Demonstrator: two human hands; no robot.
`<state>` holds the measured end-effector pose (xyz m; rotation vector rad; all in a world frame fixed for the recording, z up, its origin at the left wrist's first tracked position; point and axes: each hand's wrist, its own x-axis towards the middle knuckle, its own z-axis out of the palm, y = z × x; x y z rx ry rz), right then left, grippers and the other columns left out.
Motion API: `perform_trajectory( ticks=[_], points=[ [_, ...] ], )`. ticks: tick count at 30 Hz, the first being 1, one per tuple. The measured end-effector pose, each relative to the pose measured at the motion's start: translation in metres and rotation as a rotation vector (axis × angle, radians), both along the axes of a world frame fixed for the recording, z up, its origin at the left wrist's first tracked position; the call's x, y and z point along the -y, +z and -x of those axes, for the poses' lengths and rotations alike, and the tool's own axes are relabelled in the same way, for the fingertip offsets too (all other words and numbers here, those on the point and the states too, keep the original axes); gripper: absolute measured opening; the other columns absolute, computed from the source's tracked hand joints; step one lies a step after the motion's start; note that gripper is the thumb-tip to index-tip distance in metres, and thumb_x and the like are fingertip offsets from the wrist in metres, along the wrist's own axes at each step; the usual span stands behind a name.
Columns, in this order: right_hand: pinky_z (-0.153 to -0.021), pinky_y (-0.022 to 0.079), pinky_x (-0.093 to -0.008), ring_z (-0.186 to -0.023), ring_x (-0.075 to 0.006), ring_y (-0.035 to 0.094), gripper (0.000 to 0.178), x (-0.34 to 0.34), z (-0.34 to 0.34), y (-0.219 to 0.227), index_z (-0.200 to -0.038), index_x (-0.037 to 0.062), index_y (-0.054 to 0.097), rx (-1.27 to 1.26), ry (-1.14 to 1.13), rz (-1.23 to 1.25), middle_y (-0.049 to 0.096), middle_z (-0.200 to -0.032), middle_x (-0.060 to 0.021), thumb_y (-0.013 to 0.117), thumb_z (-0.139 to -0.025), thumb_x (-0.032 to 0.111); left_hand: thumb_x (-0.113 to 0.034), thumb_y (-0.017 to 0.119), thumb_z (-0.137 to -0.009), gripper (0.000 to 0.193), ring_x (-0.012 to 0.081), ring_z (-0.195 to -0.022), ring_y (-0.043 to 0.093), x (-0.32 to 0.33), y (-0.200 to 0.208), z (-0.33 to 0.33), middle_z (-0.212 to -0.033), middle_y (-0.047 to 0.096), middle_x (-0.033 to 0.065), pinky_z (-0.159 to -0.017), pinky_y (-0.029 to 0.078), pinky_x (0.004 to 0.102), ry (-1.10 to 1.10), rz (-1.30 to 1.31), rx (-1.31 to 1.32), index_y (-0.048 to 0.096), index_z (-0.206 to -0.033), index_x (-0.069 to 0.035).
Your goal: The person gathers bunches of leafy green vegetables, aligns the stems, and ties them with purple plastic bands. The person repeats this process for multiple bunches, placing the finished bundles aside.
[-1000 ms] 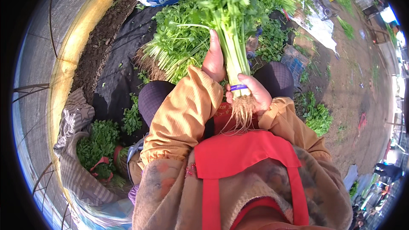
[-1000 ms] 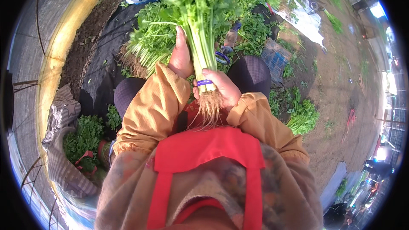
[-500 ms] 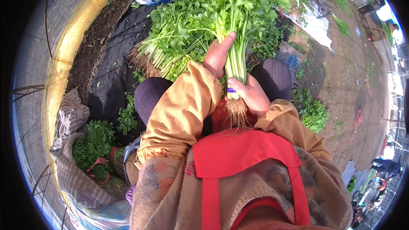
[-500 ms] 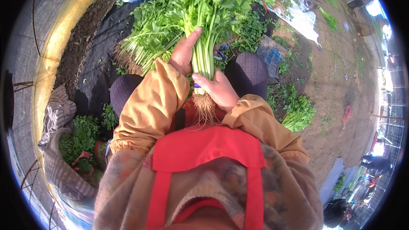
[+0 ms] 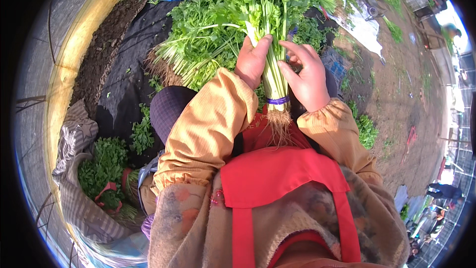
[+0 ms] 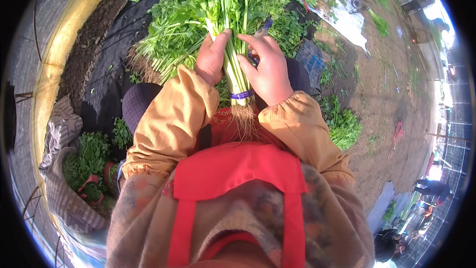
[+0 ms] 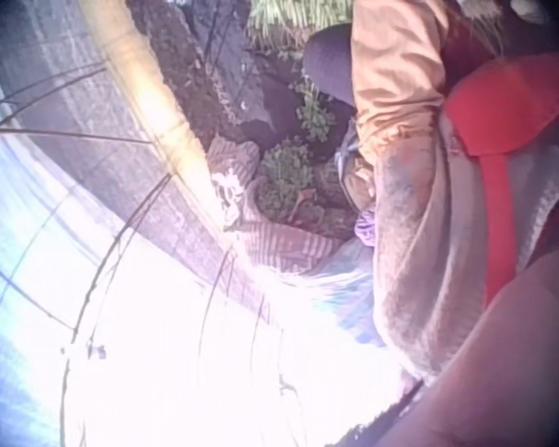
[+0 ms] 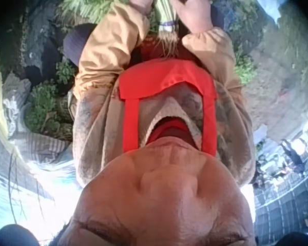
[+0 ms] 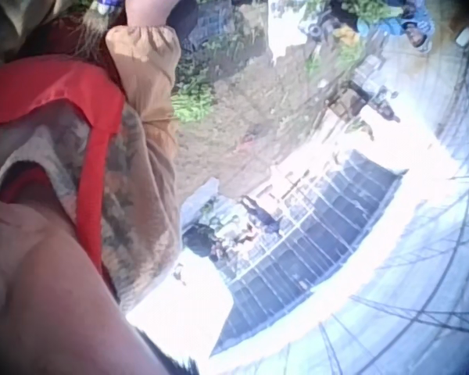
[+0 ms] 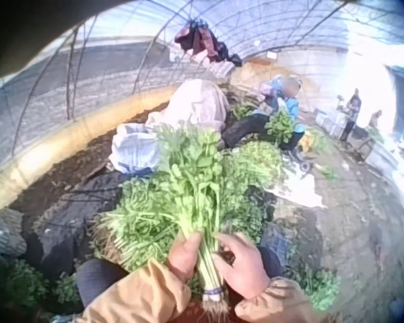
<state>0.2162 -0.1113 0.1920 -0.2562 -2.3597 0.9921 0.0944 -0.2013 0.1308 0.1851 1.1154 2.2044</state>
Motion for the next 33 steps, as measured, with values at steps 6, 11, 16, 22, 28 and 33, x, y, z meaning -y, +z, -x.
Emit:
perform_trajectory(
  ticks=[6,11,16,22,28,33],
  points=[
    [-0.069,0.052,-0.033,-0.077,-0.0245,0.064,0.014,-0.011,0.015,-0.005,-0.096,0.0033,0.07,0.02,-0.014,-0.121,0.059,-0.091,-0.0101,0.077,-0.084,0.003,-0.022,0.067,-0.099,0.044,0.0207,-0.099,0.066,0.0,0.001,-0.001,-0.115,0.067,0.0122,-0.089,0.054,0.0352,-0.042,0.01,-0.037,0.05,-0.134,0.001],
    [-0.072,0.053,-0.0287,-0.081,-0.0166,0.065,0.012,-0.013,0.007,-0.013,-0.095,0.001,0.067,-0.086,-0.003,0.11,0.065,-0.102,-0.0086,0.075,-0.086,0.0,-0.022,0.066,-0.099,0.045,0.021,-0.1,0.066,0.002,0.003,-0.003,-0.116,0.067,0.0128,-0.09,0.054,0.0355,-0.014,0.006,0.023,0.051,-0.135,0.001],
    [-0.081,0.051,-0.0268,-0.088,-0.0114,0.062,0.011,-0.013,-0.005,-0.02,-0.105,-0.0005,0.063,-0.129,0.037,0.379,0.066,-0.117,-0.0084,0.067,-0.095,-0.001,-0.023,0.067,-0.1,0.045,0.0209,-0.1,0.066,0.001,0.0,-0.002,-0.115,0.068,0.0123,-0.089,0.053,0.0358,-0.006,0.032,-0.001,0.051,-0.134,0.001],
    [-0.075,0.05,-0.0254,-0.082,-0.0109,0.063,0.011,-0.019,-0.004,-0.02,-0.109,-0.0026,0.058,-0.073,0.041,0.681,0.069,-0.109,-0.0103,0.06,-0.101,0.004,-0.023,0.067,-0.099,0.044,0.0205,-0.097,0.067,-0.001,0.001,-0.005,-0.113,0.068,0.0126,-0.087,0.054,0.0357,0.013,0.047,-0.024,0.052,-0.132,0.002],
    [-0.079,0.05,-0.0279,-0.086,-0.0129,0.063,0.008,-0.006,-0.003,-0.009,-0.11,-0.0002,0.055,-0.105,0.103,0.641,0.067,-0.101,-0.0083,0.055,-0.103,0.005,-0.024,0.064,-0.1,0.041,0.0212,-0.091,0.068,-0.001,-0.003,-0.001,-0.108,0.068,0.0124,-0.082,0.056,0.0368,0.033,0.107,-0.032,0.053,-0.13,0.002],
    [-0.085,0.049,-0.0351,-0.092,-0.0166,0.062,0.005,-0.004,-0.004,-0.013,-0.108,0.0028,0.054,-0.252,0.16,0.708,0.066,-0.098,-0.0077,0.054,-0.103,0.005,-0.023,0.063,-0.099,0.038,0.0239,-0.088,0.069,0.001,0.001,0.001,-0.106,0.069,0.014,-0.08,0.057,0.0395,0.051,0.062,0.082,0.056,-0.127,0.002]
  ],
)
